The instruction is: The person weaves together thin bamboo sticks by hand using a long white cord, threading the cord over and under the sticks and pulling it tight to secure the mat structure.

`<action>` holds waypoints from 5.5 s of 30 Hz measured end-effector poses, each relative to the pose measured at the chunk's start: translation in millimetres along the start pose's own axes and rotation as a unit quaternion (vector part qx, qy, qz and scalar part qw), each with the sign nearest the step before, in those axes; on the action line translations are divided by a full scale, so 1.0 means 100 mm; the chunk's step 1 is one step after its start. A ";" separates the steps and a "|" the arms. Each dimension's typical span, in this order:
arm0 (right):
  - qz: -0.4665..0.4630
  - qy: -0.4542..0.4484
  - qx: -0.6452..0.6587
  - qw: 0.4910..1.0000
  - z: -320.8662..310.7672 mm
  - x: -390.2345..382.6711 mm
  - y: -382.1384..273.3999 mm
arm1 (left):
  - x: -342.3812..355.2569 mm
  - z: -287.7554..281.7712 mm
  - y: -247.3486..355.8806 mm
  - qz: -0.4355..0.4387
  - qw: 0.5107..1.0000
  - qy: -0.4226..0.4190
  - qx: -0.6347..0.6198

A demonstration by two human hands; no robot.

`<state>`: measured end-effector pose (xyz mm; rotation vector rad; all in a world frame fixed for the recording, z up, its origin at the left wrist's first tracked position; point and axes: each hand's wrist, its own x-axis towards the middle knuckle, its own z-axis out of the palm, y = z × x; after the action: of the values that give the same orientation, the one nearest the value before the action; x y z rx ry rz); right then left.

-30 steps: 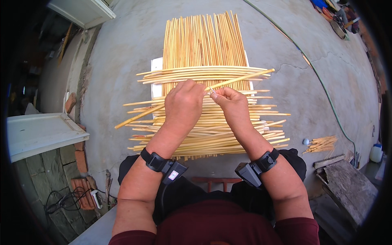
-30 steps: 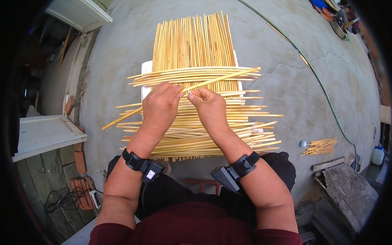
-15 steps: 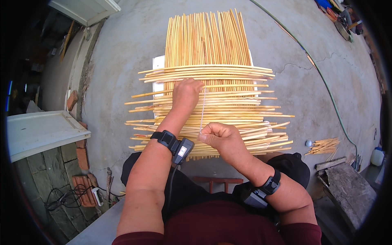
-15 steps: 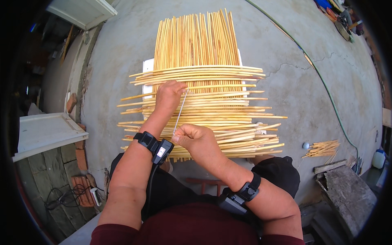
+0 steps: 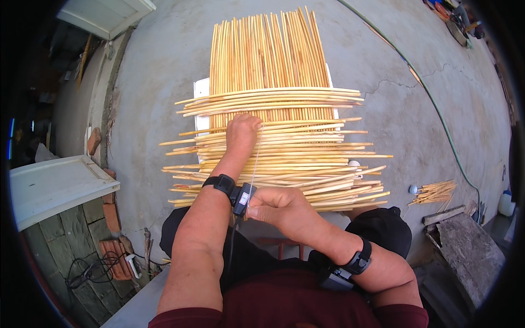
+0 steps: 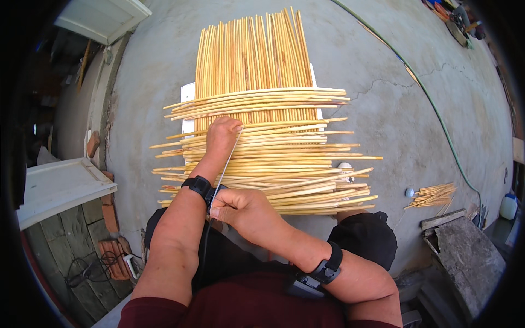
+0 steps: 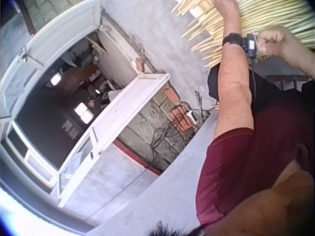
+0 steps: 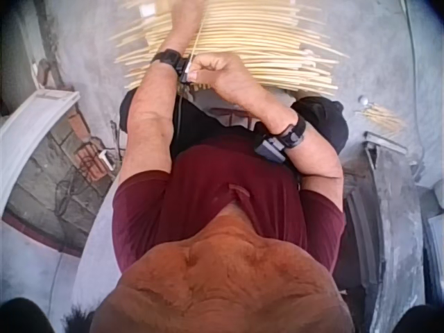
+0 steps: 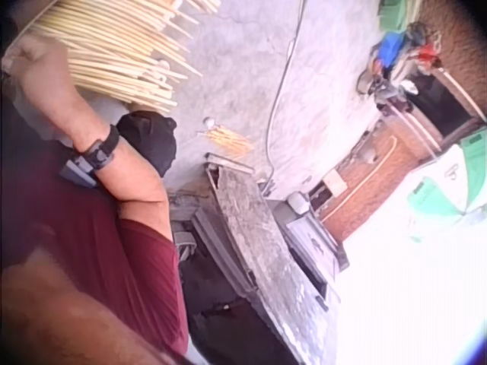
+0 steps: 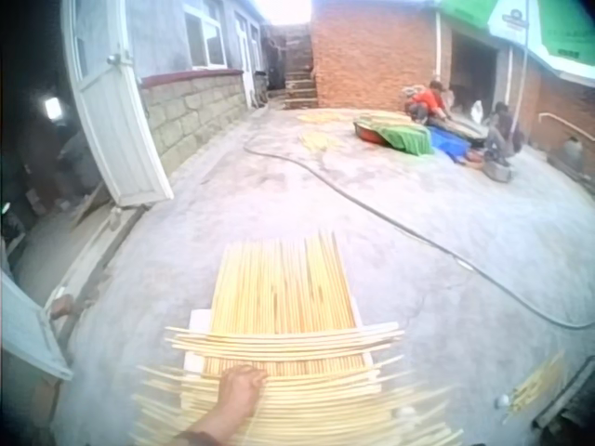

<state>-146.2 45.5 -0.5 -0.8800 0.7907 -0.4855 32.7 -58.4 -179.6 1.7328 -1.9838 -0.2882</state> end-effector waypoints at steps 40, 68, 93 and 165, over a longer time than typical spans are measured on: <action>-0.140 0.132 0.326 0.926 -0.74 0.12 -0.58 | -0.29 0.22 0.07 0.020 0.996 0.090 0.011; -0.147 0.016 -0.432 0.890 -0.18 -0.25 -0.36 | -0.44 0.13 0.24 0.019 0.974 -0.155 0.164; -0.462 0.020 -0.313 0.829 -0.14 -0.50 -0.42 | -0.42 -0.05 0.21 0.008 0.987 -0.145 0.066; -0.067 0.318 -0.466 0.823 -1.14 1.54 0.87 | -0.28 0.33 0.02 -0.037 0.987 0.139 -0.069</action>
<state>-132.9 -64.7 -179.0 -1.7316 1.6615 -0.5184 16.8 -35.5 -213.6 1.6609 -1.6646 -0.1910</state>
